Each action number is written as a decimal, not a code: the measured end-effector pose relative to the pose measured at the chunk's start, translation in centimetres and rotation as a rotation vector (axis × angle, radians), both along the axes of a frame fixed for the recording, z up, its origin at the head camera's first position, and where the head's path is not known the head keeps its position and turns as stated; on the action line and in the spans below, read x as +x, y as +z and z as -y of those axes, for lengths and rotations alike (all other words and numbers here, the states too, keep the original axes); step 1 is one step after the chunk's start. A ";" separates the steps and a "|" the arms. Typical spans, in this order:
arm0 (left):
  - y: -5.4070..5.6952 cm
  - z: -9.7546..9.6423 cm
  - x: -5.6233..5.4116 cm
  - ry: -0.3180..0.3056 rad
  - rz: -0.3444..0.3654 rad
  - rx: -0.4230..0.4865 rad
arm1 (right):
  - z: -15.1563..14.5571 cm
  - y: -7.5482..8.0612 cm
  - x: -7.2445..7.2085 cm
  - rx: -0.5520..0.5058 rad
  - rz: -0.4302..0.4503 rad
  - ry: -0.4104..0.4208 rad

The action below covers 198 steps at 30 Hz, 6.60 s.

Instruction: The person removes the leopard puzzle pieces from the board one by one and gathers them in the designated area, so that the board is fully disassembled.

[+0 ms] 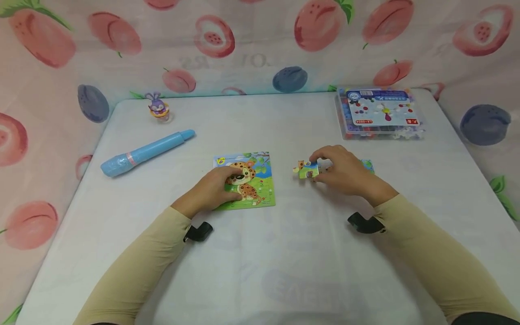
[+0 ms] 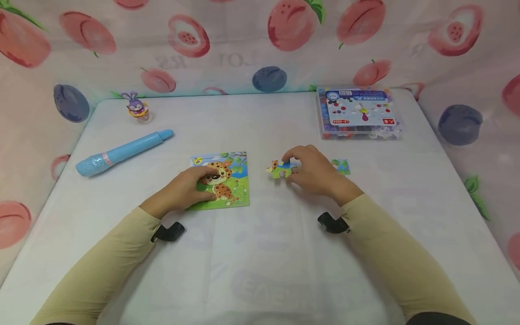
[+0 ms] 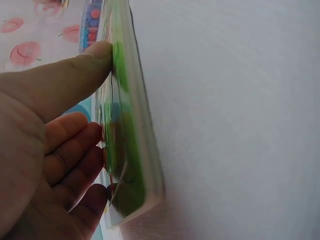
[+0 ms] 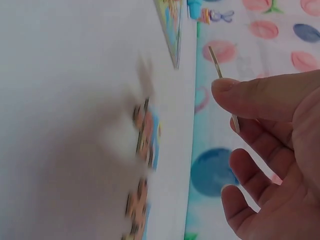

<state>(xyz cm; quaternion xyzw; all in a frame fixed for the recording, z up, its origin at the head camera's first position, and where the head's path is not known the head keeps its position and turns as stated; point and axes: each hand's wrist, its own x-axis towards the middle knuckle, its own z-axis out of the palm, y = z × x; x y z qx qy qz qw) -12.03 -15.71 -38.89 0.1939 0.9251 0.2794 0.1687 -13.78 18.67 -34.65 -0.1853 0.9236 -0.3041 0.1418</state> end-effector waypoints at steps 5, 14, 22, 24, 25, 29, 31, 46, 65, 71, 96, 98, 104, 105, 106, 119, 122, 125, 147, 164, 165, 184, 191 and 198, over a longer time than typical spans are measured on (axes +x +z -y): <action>0.1 0.0 0.1 -0.006 0.006 0.007 | -2.6 -0.1 0.7 0.031 0.008 -0.042; 0.0 -0.1 0.1 0.005 0.012 -0.005 | -7.3 -0.7 2.0 0.130 0.071 -0.122; 0.0 0.0 0.2 0.012 0.014 -0.002 | -10.3 -1.5 3.1 0.155 0.093 -0.157; 0.0 0.0 0.2 0.010 0.013 0.000 | -10.9 -1.7 3.4 0.158 0.103 -0.165; 0.0 0.0 0.1 0.009 0.013 0.000 | -11.2 -1.8 3.6 0.161 0.106 -0.166; 0.0 0.0 0.1 0.004 0.009 0.003 | -12.1 -2.2 3.9 0.166 0.113 -0.170; 0.1 0.0 0.1 0.003 0.007 0.006 | -12.4 -2.4 4.0 0.167 0.115 -0.169; 0.0 0.1 0.1 -0.011 -0.008 0.009 | -13.5 -3.4 3.7 0.180 0.129 -0.181; 0.0 0.2 0.2 -0.017 -0.005 0.027 | -13.8 -3.3 3.2 0.208 0.175 -0.212; 0.0 0.1 0.1 -0.010 -0.004 0.018 | -13.6 -2.4 3.1 0.203 0.136 -0.226; 0.3 0.6 0.1 0.013 -0.008 -0.029 | -2.0 -1.6 0.9 -0.040 -0.002 0.034; 0.3 0.6 0.1 0.021 -0.011 -0.032 | -0.8 -2.0 0.6 -0.046 -0.015 0.060; 0.2 0.9 0.3 0.047 -0.022 -0.029 | 3.0 -2.4 0.1 -0.054 -0.015 0.109; 0.1 0.9 0.3 0.052 -0.022 -0.028 | 3.5 -2.5 0.0 -0.055 -0.011 0.118; 0.1 1.0 0.4 0.053 -0.024 -0.027 | 4.1 -2.5 0.0 -0.053 -0.013 0.132; 0.2 1.5 0.0 0.039 -0.009 -0.025 | 11.2 -3.5 -0.9 0.040 -0.004 0.243; 0.2 1.5 -0.1 0.038 -0.002 -0.022 | 12.3 -3.6 -1.0 0.053 -0.009 0.259; 0.2 1.5 -0.1 0.044 0.008 -0.021 | 13.0 -3.8 -1.0 0.076 -0.013 0.267; 0.4 1.6 -0.1 0.078 0.016 -0.028 | 14.1 -4.1 -0.8 0.094 0.028 0.262; 0.4 1.8 0.0 0.116 0.051 -0.023 | 14.0 -4.2 -0.7 -0.014 0.002 0.283; 0.4 1.8 0.0 0.116 0.051 -0.022 | 14.0 -4.1 -0.7 -0.031 0.006 0.279; 0.3 1.9 0.0 0.118 0.043 -0.020 | 14.3 -4.3 -0.6 -0.080 -0.094 0.284; 0.3 1.9 0.0 0.118 0.047 -0.016 | 13.8 -3.8 -0.7 -0.061 -0.078 0.250; 0.4 1.9 0.0 0.110 0.036 -0.015 | 11.5 -2.7 -0.8 -0.102 -0.086 0.227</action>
